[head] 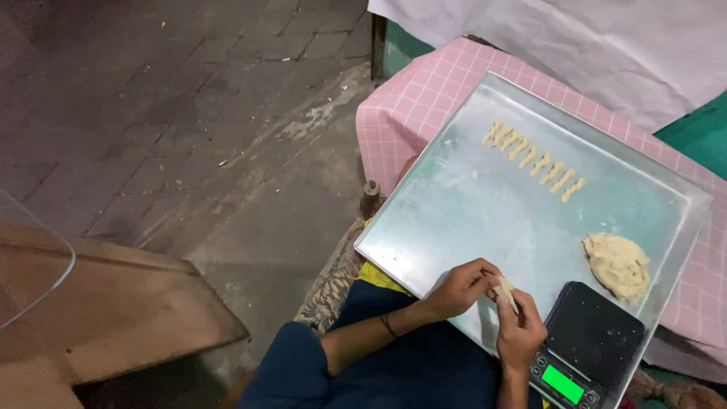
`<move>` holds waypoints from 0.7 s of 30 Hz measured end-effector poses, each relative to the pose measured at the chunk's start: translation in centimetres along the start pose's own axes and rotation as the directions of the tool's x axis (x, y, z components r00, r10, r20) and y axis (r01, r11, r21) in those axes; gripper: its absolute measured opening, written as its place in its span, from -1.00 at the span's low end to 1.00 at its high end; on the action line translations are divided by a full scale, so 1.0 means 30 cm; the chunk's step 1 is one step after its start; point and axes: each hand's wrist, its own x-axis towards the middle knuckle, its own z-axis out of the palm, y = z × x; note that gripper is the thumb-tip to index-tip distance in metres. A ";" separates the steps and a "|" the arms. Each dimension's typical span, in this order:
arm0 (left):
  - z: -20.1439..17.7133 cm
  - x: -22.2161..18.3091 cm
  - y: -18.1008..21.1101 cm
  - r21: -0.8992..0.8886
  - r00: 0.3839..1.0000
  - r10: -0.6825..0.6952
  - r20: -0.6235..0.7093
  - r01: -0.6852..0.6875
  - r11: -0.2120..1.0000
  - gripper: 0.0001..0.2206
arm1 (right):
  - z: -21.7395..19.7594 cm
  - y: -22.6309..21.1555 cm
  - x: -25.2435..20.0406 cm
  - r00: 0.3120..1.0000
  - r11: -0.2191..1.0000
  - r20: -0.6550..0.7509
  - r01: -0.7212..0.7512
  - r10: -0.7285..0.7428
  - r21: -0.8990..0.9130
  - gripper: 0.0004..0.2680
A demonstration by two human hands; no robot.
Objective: Shaping small portions of dough into thin, elongated strips and arranging them in rows on a metal tray.
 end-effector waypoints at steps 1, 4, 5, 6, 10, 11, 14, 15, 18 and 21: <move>0.010 -0.005 -0.023 -0.079 1.000 -0.009 -0.014 0.008 0.997 -0.83 | -0.007 -0.015 0.003 0.999 0.998 0.024 -0.046 0.045 0.049 -0.89; -0.004 -0.021 -0.006 -0.071 0.999 0.012 -0.052 -0.016 0.997 -0.82 | 0.040 -0.027 -0.006 0.977 0.976 -0.061 -0.200 0.205 0.082 -0.87; -0.005 -0.022 -0.013 -0.069 0.999 0.014 -0.045 -0.017 0.997 -0.82 | 0.045 0.001 -0.008 0.976 0.976 -0.067 -0.199 0.205 0.083 -0.87; -0.005 -0.023 -0.019 -0.074 1.000 0.008 -0.027 -0.010 0.997 -0.82 | 0.051 0.029 -0.011 0.966 0.960 -0.064 -0.239 0.250 0.146 -0.86; -0.013 -0.016 -0.018 -0.089 0.992 0.125 0.026 -0.122 0.988 -0.77 | 0.050 -0.011 0.003 0.979 0.954 0.027 -0.202 0.201 0.222 -0.87; -0.019 -0.011 -0.024 -0.089 0.991 0.127 0.031 -0.124 0.988 -0.77 | 0.046 -0.040 0.010 0.979 0.954 0.021 -0.200 0.200 0.223 -0.87; -0.034 -0.010 -0.056 -0.117 0.994 -0.107 0.033 0.111 0.987 -0.56 | 0.046 -0.056 0.004 0.988 0.947 0.110 -0.134 0.106 0.291 -0.82; -0.037 -0.007 -0.075 -0.127 0.988 -0.131 0.076 0.140 0.982 -0.54 | 0.054 -0.011 -0.007 0.983 0.878 0.117 -0.177 0.139 0.444 -0.86; -0.045 0.001 -0.059 -0.149 0.978 -0.171 0.117 0.188 0.971 -0.58 | 0.067 0.082 -0.019 0.981 0.799 0.112 -0.192 0.156 0.570 -0.88; -0.037 -0.010 -0.021 -0.195 0.984 -0.155 0.093 0.170 0.966 -0.70 | 0.058 0.089 -0.018 0.952 0.723 0.130 -0.295 0.275 0.625 -0.78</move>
